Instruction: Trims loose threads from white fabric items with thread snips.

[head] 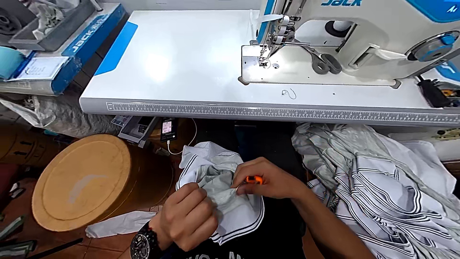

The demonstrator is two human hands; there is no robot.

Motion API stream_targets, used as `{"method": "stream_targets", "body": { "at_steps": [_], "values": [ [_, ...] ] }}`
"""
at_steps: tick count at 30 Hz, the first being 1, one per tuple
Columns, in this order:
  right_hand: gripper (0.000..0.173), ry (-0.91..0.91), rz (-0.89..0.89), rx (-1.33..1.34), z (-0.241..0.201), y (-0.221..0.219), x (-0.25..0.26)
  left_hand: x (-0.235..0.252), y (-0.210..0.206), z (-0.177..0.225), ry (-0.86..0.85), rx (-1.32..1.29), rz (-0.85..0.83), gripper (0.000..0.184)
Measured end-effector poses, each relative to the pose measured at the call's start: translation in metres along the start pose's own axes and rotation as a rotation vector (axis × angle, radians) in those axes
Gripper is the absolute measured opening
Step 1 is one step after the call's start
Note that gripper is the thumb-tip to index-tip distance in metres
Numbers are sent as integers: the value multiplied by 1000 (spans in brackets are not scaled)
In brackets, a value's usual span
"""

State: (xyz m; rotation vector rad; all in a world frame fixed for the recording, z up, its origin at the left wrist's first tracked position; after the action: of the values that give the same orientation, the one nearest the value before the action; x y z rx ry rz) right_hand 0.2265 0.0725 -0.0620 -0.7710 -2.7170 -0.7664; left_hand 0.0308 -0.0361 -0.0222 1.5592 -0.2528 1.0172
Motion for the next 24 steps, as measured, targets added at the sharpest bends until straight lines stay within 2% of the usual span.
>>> {"method": "stream_targets", "body": {
  "at_steps": [3,5,7,9,10,12,13,14,15,16,17,19,20,21,22,24],
  "values": [
    [15,-36,158,-104,12,24,-11,-3,-1,-4,6,13,3,20],
    [15,-139,311,-447,27,48,-28,-4,-1,-6,17,7,5,20],
    [15,-365,360,-964,49,71,-50,-7,-3,-7,20,2,7,21],
    [38,-654,303,-1203,62,85,-64,-9,-4,-9,23,3,6,20],
    [43,-710,290,-1173,62,86,-68,-9,-4,-9,26,1,6,20],
    [34,-564,268,-860,44,80,-68,-10,-4,-11,41,-3,14,20],
    [41,-418,237,-609,32,68,-63,-11,-4,-11,55,-8,22,20],
    [56,-291,174,-375,19,53,-57,-12,-3,-11,72,-5,33,21],
    [68,-210,106,-265,7,37,-49,-11,-2,-12,89,-2,49,21],
    [73,-158,64,-289,-1,22,-43,-11,-1,-13,105,2,67,21],
    [69,-113,72,-389,-4,6,-37,-10,1,-13,123,6,87,20],
    [36,-1,261,-594,2,-20,-28,-8,3,-13,167,13,124,16],
    [17,61,392,-608,6,-28,-25,-7,3,-14,192,-4,139,17],
    [10,114,499,-537,8,-31,-23,-7,3,-15,220,-32,147,22],
    [12,147,561,-399,8,-29,-21,-6,3,-18,260,-71,150,25],
    [12,150,578,-106,0,-18,-19,-4,6,-23,374,-211,158,25]
  ]
}}
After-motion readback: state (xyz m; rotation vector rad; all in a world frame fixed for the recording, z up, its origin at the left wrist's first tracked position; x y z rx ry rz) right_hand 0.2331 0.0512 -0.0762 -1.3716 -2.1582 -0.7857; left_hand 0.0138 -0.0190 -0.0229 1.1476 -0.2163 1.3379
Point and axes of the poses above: each hand's wrist, its own x-axis towards the middle knuckle, its own y-axis out of the back of the hand, z = x × y, the point moved 4 cm from there along x, towards the middle knuckle, and after that the axes turned 13 degrees about -x, right-handed, at the moved point
